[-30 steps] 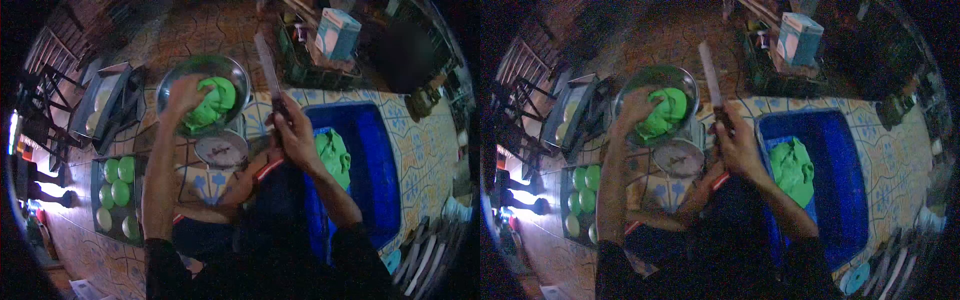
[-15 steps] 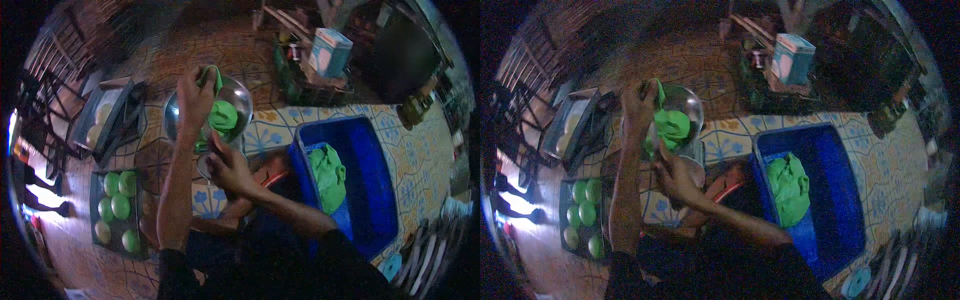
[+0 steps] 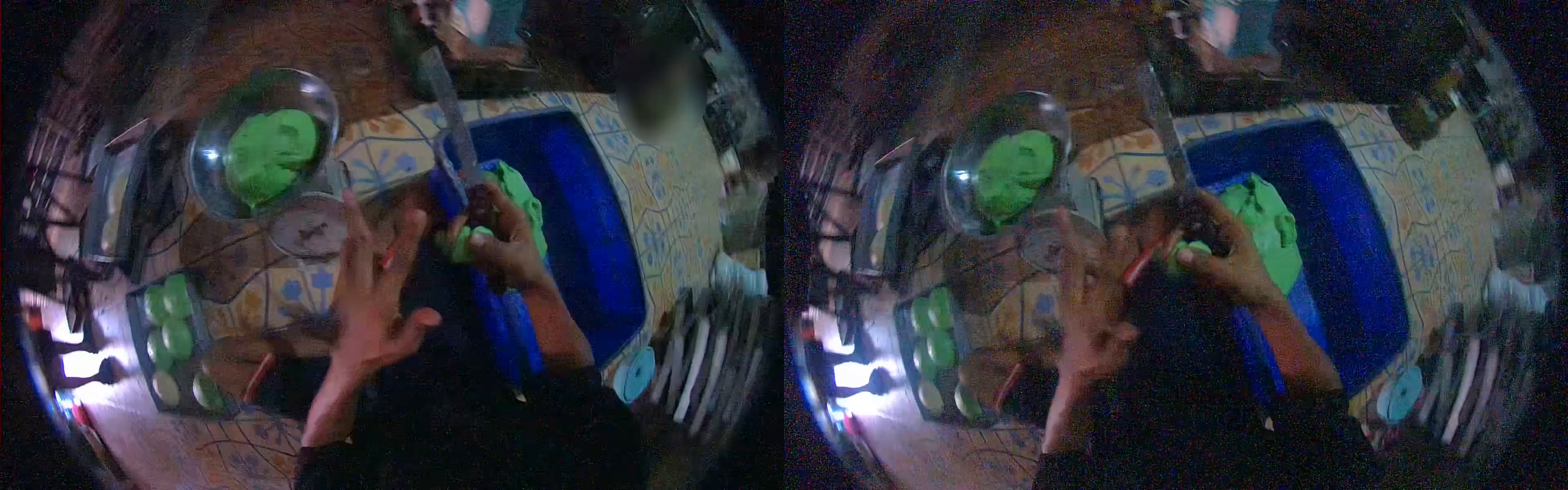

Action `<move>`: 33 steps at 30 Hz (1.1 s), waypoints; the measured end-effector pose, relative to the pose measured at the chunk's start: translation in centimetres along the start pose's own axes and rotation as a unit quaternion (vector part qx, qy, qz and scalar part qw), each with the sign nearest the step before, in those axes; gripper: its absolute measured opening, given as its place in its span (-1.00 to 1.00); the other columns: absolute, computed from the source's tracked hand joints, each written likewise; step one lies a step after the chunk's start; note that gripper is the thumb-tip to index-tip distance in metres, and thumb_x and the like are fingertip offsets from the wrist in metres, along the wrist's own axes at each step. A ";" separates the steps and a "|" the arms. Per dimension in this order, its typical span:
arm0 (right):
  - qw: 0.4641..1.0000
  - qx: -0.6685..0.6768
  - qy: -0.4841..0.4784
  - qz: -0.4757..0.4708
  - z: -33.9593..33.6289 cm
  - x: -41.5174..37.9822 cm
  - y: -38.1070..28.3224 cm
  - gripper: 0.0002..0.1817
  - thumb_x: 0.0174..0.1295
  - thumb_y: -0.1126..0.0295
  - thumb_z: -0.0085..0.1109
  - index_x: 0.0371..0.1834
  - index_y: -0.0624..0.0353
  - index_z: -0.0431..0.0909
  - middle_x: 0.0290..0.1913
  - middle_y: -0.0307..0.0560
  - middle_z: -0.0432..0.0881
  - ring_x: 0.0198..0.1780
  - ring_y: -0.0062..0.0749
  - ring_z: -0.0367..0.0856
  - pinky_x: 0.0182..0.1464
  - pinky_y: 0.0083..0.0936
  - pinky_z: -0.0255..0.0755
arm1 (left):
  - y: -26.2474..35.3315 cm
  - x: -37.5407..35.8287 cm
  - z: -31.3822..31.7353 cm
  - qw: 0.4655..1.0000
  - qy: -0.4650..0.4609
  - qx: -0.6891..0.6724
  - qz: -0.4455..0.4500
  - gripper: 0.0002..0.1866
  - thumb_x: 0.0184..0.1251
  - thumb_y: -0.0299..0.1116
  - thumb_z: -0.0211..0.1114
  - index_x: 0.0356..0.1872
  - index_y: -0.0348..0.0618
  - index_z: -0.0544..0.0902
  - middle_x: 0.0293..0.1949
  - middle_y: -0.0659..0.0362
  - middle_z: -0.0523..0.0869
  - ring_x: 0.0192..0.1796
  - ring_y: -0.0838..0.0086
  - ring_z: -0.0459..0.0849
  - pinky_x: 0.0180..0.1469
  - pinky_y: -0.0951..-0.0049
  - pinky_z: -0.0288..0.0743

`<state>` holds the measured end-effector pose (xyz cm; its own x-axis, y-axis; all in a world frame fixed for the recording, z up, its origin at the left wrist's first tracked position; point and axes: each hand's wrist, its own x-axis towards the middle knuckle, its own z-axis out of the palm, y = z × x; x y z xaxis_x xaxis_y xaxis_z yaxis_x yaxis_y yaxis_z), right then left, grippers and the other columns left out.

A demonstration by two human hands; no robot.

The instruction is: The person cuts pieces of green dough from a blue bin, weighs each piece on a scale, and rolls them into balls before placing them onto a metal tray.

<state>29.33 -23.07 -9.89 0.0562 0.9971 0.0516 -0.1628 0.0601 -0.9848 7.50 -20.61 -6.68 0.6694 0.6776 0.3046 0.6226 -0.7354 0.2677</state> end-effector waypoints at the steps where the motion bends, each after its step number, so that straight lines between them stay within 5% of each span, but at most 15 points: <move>1: 0.999 -0.002 0.033 -0.005 -1.8 -0.6 -0.8 -0.10 -0.01 -0.03 0.32 0.34 0.16 0.12 -0.24 -0.15 0.55 -0.34 -0.55 0.52 -0.31 -0.61 0.44 | -0.2 -0.1 0.8 0.991 -0.063 0.115 -0.001 -0.22 0.20 0.27 0.00 0.26 -0.17 0.32 0.35 -0.20 0.08 0.32 -0.10 0.21 0.28 0.05 0.11; 3: 0.990 0.065 0.093 0.079 -6.5 -1.6 -2.1 -0.13 0.02 0.00 0.31 0.33 0.17 0.13 -0.23 -0.14 0.57 -0.37 -0.56 0.52 -0.38 -0.62 0.45 | -1.1 0.2 1.9 0.936 0.243 -0.233 -0.099 -0.34 0.32 0.10 -0.03 0.27 -0.21 0.30 0.34 -0.13 0.16 0.33 0.04 0.23 0.28 0.12 0.14; 6: 0.963 0.123 0.187 0.148 -15.6 -3.7 5.7 -0.36 0.12 0.24 0.23 0.28 0.08 0.24 -0.22 -0.16 0.59 -0.34 -0.53 0.53 -0.21 -0.55 0.48 | -2.8 -0.3 -0.2 0.888 0.320 -0.259 -0.204 -0.48 0.37 -0.10 -0.02 0.18 -0.30 0.38 0.15 -0.07 0.43 0.19 0.24 0.41 0.18 0.27 0.31; 7: 0.929 -0.196 0.297 0.100 -18.3 -5.1 9.6 -0.39 0.13 0.26 0.23 0.26 0.13 0.26 -0.18 -0.14 0.59 -0.30 -0.50 0.55 -0.19 -0.54 0.48 | -3.7 -0.4 -1.3 0.880 0.323 -0.235 -0.258 -0.52 0.36 -0.12 -0.01 0.12 -0.29 0.44 0.07 -0.06 0.49 0.13 0.32 0.46 0.12 0.31 0.41; 8: 0.788 -0.494 0.366 0.037 -20.3 -5.8 11.2 -0.41 0.15 0.27 0.22 0.24 0.18 0.29 -0.15 -0.12 0.59 -0.27 -0.47 0.57 -0.16 -0.53 0.48 | -5.4 -1.0 -1.8 0.879 0.334 -0.222 -0.256 -0.56 0.35 -0.15 0.02 0.06 -0.30 0.47 0.00 -0.05 0.53 0.06 0.31 0.52 0.04 0.34 0.46; 10: 0.873 -0.308 0.380 0.010 -20.8 -8.4 9.8 -0.40 0.10 0.32 0.28 0.19 0.30 0.31 -0.10 -0.09 0.58 -0.18 -0.42 0.58 -0.11 -0.49 0.47 | -10.7 -4.4 -2.5 0.874 0.354 -0.194 -0.269 -0.60 0.35 -0.17 0.05 0.00 -0.31 0.51 -0.08 -0.04 0.58 -0.01 0.31 0.57 -0.04 0.37 0.52; 12: 0.802 -0.383 0.458 -0.040 -23.3 -10.9 11.1 -0.44 0.11 0.49 0.24 0.18 0.40 0.28 -0.09 -0.04 0.55 -0.23 -0.45 0.55 -0.14 -0.60 0.45 | -16.0 -8.8 -1.9 0.851 0.432 -0.185 -0.235 -0.67 0.35 -0.23 0.06 -0.12 -0.32 0.56 -0.15 -0.03 0.61 -0.18 0.31 0.63 -0.17 0.42 0.57; 14: 0.854 -0.229 0.467 -0.024 -22.5 -10.8 9.9 -0.45 0.14 0.47 0.22 0.19 0.36 0.29 -0.18 -0.09 0.59 -0.34 -0.56 0.53 -0.28 -0.66 0.42 | -16.7 -8.8 -2.4 0.809 0.467 -0.232 -0.271 -0.70 0.35 -0.27 0.07 -0.14 -0.33 0.56 -0.17 -0.03 0.61 -0.22 0.31 0.64 -0.19 0.41 0.57; 16: 0.870 -0.254 0.423 -0.003 -21.5 -9.8 9.0 -0.47 0.15 0.46 0.20 0.19 0.34 0.29 -0.24 -0.12 0.61 -0.40 -0.63 0.48 -0.37 -0.69 0.36 | -17.0 -8.4 -3.4 0.770 0.484 -0.281 -0.307 -0.72 0.35 -0.30 0.07 -0.16 -0.35 0.56 -0.18 -0.03 0.62 -0.25 0.31 0.64 -0.21 0.41 0.57; 19: 0.883 -0.286 0.371 -0.013 -18.4 -8.4 7.4 -0.48 0.17 0.43 0.18 0.20 0.28 0.30 -0.33 -0.20 0.63 -0.52 -0.76 0.38 -0.51 -0.74 0.23 | -15.7 -7.1 -4.0 0.827 0.436 -0.166 -0.314 -0.73 0.32 -0.35 0.11 -0.13 -0.39 0.54 -0.23 -0.01 0.63 -0.30 0.35 0.64 -0.22 0.46 0.55; 23: 0.914 -0.254 0.311 -0.056 -15.8 -6.9 9.2 -0.48 0.18 0.40 0.18 0.22 0.23 0.30 -0.37 -0.24 0.64 -0.62 -0.83 0.25 -0.61 -0.75 0.12 | -15.3 -7.1 -4.6 0.787 0.453 -0.283 -0.310 -0.81 0.31 -0.47 0.08 -0.15 -0.37 0.54 -0.34 0.03 0.66 -0.35 0.47 0.60 -0.25 0.53 0.48; 24: 0.925 -0.225 0.304 0.013 -15.1 -6.3 9.3 -0.47 0.17 0.46 0.14 0.22 0.31 0.26 -0.23 -0.09 0.61 -0.39 -0.63 0.50 -0.29 -0.65 0.36 | -15.2 -7.1 -4.7 0.792 0.434 -0.278 -0.327 -0.81 0.31 -0.47 0.08 -0.16 -0.36 0.55 -0.35 0.04 0.66 -0.37 0.50 0.60 -0.27 0.56 0.48; 25: 0.927 -0.227 0.299 0.010 -14.1 -5.7 9.0 -0.47 0.17 0.46 0.14 0.22 0.31 0.26 -0.23 -0.09 0.61 -0.39 -0.63 0.50 -0.29 -0.65 0.36 | -15.1 -6.8 -4.6 0.789 0.439 -0.277 -0.329 -0.81 0.31 -0.47 0.08 -0.16 -0.36 0.55 -0.35 0.04 0.66 -0.37 0.50 0.60 -0.27 0.56 0.48; 28: 0.942 -0.213 0.259 0.025 -11.3 -5.3 8.3 -0.54 0.23 0.34 0.12 0.18 0.23 0.32 -0.30 -0.18 0.63 -0.70 -0.87 0.17 -0.68 -0.79 0.01 | -14.1 -5.9 -4.7 0.813 0.423 -0.250 -0.313 -0.82 0.31 -0.46 0.09 -0.16 -0.35 0.55 -0.35 0.04 0.66 -0.39 0.53 0.59 -0.30 0.59 0.48; 33: 0.937 -0.247 0.248 -0.005 -10.6 -4.6 7.3 -0.62 0.29 0.31 0.04 0.13 0.22 0.36 -0.47 -0.30 0.55 -0.69 -0.83 0.19 -0.69 -0.75 0.07 | -14.5 -3.5 -5.2 0.849 0.339 -0.260 -0.311 -0.78 0.31 -0.45 0.11 -0.11 -0.35 0.54 -0.35 0.12 0.67 -0.39 0.51 0.61 -0.30 0.56 0.49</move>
<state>38.34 -27.68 -19.08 0.5265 0.8445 0.0983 0.3087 -0.0822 -0.9476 -5.99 -12.32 -6.85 -0.2206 0.9046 0.3647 0.3881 -0.2616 0.8837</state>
